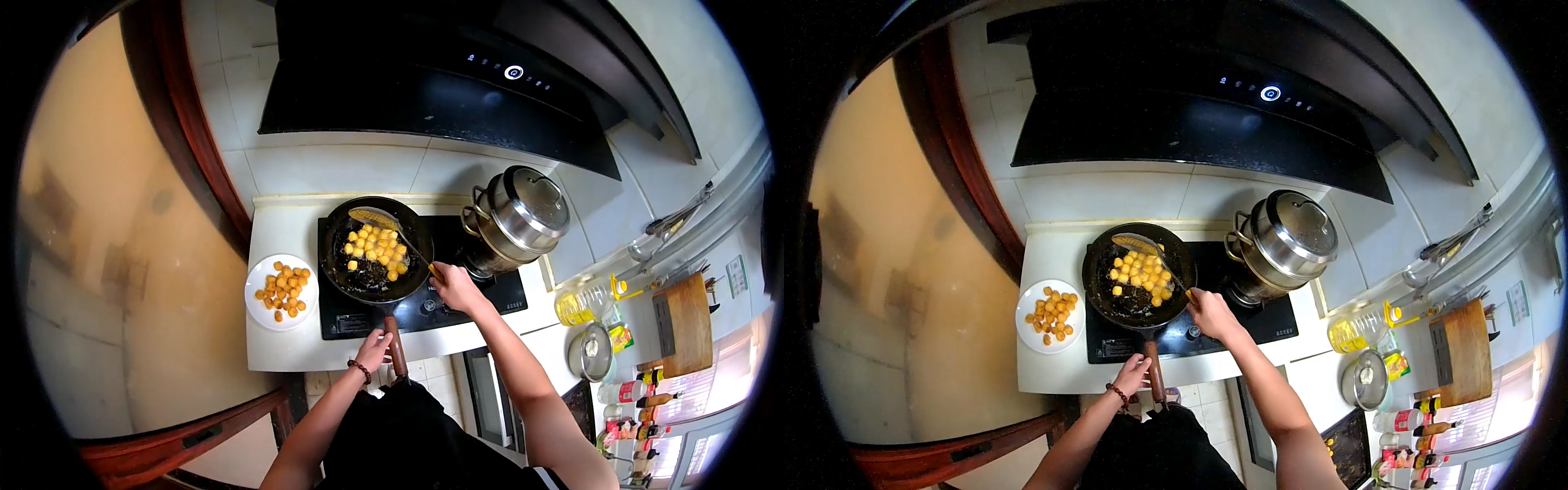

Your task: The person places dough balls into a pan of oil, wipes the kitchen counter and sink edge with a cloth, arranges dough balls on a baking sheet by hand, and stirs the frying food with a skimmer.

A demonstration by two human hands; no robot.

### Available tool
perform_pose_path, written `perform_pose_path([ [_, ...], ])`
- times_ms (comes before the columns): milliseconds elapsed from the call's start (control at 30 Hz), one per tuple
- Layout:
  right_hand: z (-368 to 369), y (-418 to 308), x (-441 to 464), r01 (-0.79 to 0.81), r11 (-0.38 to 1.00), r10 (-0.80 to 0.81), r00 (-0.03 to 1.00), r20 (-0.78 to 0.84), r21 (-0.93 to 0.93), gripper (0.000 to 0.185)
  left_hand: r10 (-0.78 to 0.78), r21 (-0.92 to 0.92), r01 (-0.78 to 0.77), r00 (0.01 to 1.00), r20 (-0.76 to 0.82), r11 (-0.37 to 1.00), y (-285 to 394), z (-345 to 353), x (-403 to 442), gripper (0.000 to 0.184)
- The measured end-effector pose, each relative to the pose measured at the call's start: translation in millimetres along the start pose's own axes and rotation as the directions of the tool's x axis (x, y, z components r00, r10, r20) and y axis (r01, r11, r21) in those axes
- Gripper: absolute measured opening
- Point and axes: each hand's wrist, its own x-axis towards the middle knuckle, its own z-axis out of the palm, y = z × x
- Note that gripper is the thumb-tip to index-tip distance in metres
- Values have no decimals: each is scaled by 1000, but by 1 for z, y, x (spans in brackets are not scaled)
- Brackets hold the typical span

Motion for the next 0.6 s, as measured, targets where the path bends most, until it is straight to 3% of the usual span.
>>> perform_pose_path([
  [333, 9, 16, 50, 43, 917, -41, 999, 13, -398, 29, -4, 44, 5, 1000, -5, 999, 5, 2, -3, 39],
  [600, -7, 28, 32, 117, 857, -55, 989, 137, -502, 33, -3, 50, 2, 1000, 4, 999, 5, 3, -3, 37],
])
